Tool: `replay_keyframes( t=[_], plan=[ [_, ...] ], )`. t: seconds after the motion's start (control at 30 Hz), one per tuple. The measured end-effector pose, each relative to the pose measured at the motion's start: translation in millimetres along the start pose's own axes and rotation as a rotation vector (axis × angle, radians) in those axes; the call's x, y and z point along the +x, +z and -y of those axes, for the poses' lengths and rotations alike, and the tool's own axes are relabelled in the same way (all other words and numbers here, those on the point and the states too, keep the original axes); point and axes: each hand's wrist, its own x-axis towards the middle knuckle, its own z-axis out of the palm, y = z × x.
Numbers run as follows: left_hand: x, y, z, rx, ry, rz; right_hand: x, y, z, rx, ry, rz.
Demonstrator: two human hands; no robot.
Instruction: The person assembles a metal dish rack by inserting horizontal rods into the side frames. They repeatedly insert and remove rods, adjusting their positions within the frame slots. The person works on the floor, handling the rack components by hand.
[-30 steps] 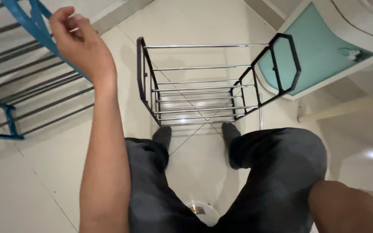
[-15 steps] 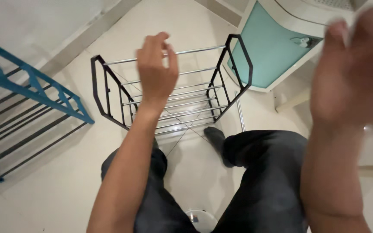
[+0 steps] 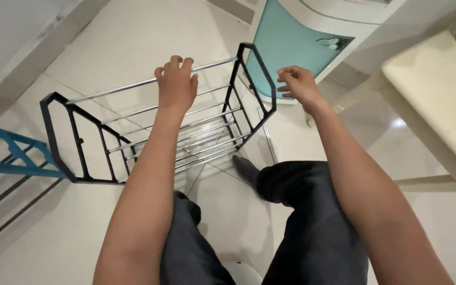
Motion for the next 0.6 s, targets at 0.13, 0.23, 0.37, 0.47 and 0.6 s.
replay_keyframes(
  t=[0.13,0.23,0.37,0.47,0.6],
  plan=[
    [8,11,5,0.038,-0.064,0.101,15,31,7,0.023,-0.047,0.118],
    [12,12,5,0.101,-0.054,0.109,23,50,18,0.081,-0.07,0.203],
    [9,10,7,0.082,-0.082,0.127,30,66,36,0.123,-0.024,0.247],
    [9,8,12,0.035,-0.047,0.058,29,78,49,0.149,-0.042,0.277],
    [11,10,17,-0.023,-0.018,0.047,28,90,55,0.156,-0.125,0.264]
  ],
)
